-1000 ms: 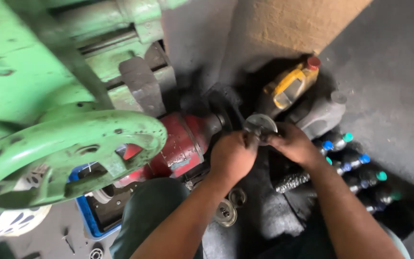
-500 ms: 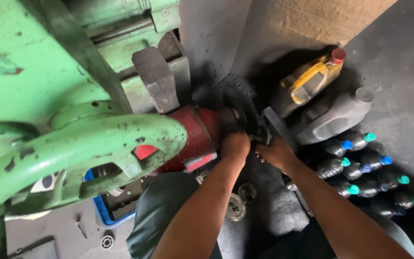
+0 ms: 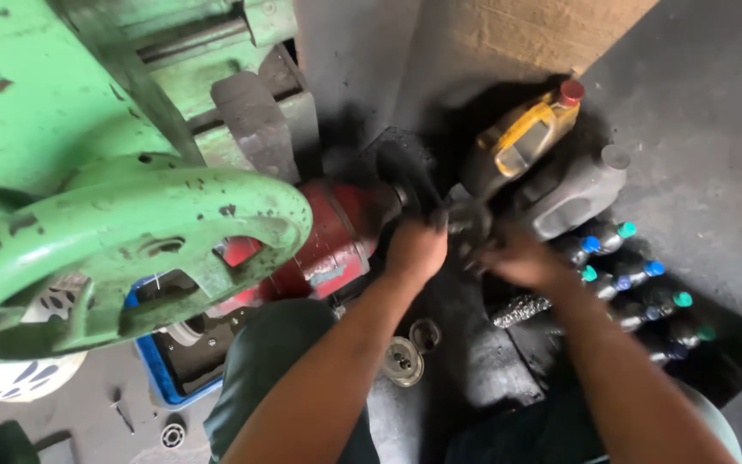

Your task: Repairing and cleaning a motorcycle component using a wrench and a machining tool.

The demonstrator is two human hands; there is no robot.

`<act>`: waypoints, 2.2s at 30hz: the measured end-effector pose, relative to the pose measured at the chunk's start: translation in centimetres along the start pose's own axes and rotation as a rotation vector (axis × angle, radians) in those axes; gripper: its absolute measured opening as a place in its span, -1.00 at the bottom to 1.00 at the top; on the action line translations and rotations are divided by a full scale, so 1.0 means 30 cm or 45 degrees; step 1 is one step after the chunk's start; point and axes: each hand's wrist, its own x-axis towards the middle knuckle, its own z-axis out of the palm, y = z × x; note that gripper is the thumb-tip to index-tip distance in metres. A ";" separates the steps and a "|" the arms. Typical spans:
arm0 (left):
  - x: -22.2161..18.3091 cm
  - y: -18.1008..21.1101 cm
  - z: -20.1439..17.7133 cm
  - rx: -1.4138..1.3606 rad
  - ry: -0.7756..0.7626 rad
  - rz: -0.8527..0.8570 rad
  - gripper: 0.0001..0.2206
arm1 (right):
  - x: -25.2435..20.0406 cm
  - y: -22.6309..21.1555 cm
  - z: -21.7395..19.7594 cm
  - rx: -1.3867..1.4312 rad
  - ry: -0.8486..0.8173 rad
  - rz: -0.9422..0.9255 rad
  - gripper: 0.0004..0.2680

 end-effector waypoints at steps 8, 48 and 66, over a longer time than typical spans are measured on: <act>0.037 -0.291 0.346 0.412 -0.353 -0.278 -0.76 | 0.133 0.087 0.205 0.250 0.125 0.282 -0.83; 0.065 -0.254 0.280 0.237 0.011 -0.103 -0.77 | 0.096 0.034 0.227 -0.032 0.269 0.191 -0.79; -0.119 0.408 -0.482 -1.168 -0.011 -0.078 -0.65 | -0.280 -0.230 -0.151 0.986 0.233 -0.403 -0.80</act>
